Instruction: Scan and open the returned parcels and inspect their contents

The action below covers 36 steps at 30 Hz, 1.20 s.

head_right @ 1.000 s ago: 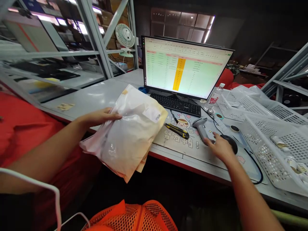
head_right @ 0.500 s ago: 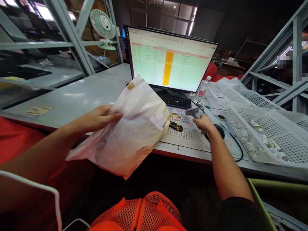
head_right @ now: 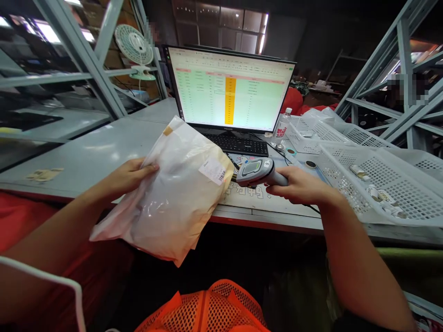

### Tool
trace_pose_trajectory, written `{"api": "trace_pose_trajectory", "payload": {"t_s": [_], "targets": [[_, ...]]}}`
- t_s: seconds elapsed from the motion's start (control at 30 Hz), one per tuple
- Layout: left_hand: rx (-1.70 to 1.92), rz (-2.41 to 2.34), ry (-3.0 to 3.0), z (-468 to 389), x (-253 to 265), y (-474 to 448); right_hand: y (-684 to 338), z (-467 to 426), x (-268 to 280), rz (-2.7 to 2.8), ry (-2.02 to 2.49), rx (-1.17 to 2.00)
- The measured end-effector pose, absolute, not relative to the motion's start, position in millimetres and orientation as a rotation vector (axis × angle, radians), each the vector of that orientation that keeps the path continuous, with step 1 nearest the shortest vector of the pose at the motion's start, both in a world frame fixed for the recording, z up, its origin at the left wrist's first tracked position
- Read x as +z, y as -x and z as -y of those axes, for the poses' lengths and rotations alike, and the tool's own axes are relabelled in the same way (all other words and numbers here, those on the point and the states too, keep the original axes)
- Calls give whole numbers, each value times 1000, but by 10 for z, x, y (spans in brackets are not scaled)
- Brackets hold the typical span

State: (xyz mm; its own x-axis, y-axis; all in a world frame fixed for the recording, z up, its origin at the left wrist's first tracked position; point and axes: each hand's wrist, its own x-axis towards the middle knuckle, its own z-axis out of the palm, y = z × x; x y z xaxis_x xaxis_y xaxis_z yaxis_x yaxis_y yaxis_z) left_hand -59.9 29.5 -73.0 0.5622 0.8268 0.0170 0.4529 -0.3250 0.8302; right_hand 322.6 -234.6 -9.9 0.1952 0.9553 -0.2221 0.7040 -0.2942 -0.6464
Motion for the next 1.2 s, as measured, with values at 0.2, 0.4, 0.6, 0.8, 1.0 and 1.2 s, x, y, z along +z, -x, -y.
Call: {"api": "trace_pose_trajectory", "payload": {"t_s": [0.2, 0.4, 0.6, 0.8, 1.0, 1.2], "targets": [[555, -1074, -1955, -515, -949, 691, -3261, 2244, -197, 1530, 2037, 817], [331, -1457, -2362, -1067, -1167, 686, -3323, 2099, -414, 1502, 2064, 777], [349, -1321, -2525, -580, -813, 219, -3329, 1968, -510, 1465, 2107, 789], [-225, -1034, -2769, 33, -810, -333, -3239, 1861, -509, 1603, 2008, 686], [29, -1005, -2567, -395, -931, -123, -3318, 1937, -498, 1619, 2084, 686], [451, -1103, -2619, -497, -994, 72, -3300, 1803, -379, 1552, 2105, 815]]}}
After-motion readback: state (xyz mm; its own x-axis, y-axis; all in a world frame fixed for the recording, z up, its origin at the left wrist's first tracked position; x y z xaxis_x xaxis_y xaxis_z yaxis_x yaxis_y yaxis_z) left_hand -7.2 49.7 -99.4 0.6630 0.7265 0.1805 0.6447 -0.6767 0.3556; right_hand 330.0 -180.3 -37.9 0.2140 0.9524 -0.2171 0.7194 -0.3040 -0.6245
